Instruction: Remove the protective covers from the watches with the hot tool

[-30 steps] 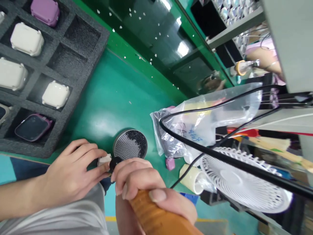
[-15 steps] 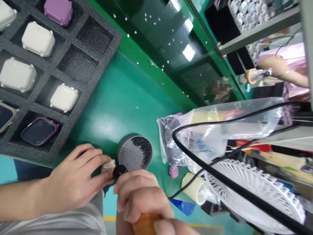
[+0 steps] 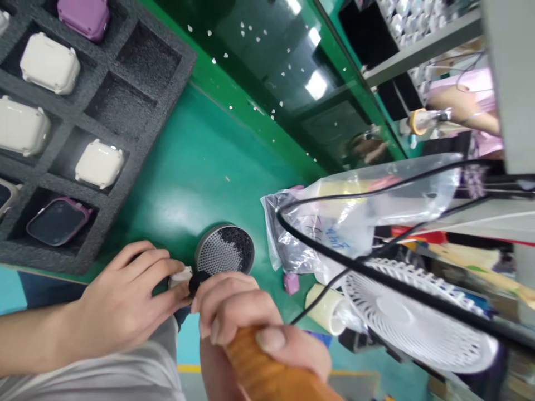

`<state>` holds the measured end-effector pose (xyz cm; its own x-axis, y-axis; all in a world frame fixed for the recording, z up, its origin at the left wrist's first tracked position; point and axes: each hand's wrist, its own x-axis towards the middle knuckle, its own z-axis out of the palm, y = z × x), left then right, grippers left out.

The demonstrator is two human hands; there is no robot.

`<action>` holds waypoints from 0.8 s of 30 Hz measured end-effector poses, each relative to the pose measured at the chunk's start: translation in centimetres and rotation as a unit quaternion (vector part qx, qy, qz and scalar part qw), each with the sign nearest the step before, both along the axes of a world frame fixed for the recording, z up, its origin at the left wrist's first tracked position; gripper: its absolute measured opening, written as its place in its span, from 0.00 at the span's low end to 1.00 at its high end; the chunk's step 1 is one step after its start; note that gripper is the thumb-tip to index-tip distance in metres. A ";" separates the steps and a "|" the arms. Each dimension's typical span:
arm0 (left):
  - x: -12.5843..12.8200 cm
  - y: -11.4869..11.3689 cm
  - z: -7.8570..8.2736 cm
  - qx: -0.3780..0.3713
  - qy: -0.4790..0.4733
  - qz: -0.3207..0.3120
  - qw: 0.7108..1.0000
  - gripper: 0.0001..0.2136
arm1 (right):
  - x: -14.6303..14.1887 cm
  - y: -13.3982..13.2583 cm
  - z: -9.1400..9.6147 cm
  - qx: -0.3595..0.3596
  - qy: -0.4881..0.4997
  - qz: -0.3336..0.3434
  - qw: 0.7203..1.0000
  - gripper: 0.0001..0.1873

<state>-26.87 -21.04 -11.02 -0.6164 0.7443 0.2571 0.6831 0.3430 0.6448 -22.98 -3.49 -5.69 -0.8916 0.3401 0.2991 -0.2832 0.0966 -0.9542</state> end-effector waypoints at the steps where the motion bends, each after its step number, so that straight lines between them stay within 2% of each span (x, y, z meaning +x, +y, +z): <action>1: 0.0 0.0 0.0 -0.001 0.005 0.005 1.000 0.09 | -0.4 -0.2 0.2 -0.006 0.018 -0.028 0.999 0.16; 5: -0.2 -0.2 0.2 -0.009 0.028 0.007 1.000 0.14 | -1.3 0.2 1.3 0.020 0.065 -0.122 0.990 0.15; 9: -0.2 -0.5 0.2 0.004 0.019 -0.056 0.998 0.14 | -1.8 0.8 1.5 -0.001 0.056 -0.151 0.987 0.23; 11: -0.1 -0.5 0.0 0.007 0.021 -0.043 0.999 0.14 | -2.0 0.7 1.2 -0.014 0.059 -0.163 0.985 0.26; 15: 0.1 -0.3 -0.2 0.003 0.033 0.009 0.999 0.10 | -2.3 0.3 0.8 -0.031 0.049 -0.170 0.984 0.35; 20: 0.0 -0.7 -0.1 0.000 0.003 -0.034 0.999 0.14 | -1.9 0.4 0.6 -0.044 0.055 -0.173 0.982 0.35; 24: -0.1 -0.7 -0.1 0.011 0.015 -0.027 0.999 0.15 | -1.8 0.4 0.3 -0.049 0.060 -0.166 0.983 0.34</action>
<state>-27.02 -21.78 -11.16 -0.5679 0.7698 0.2915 0.7191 0.2916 0.6307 -24.78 -3.05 -5.40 -0.6878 0.6381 0.3461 -0.3620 0.1118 -0.9255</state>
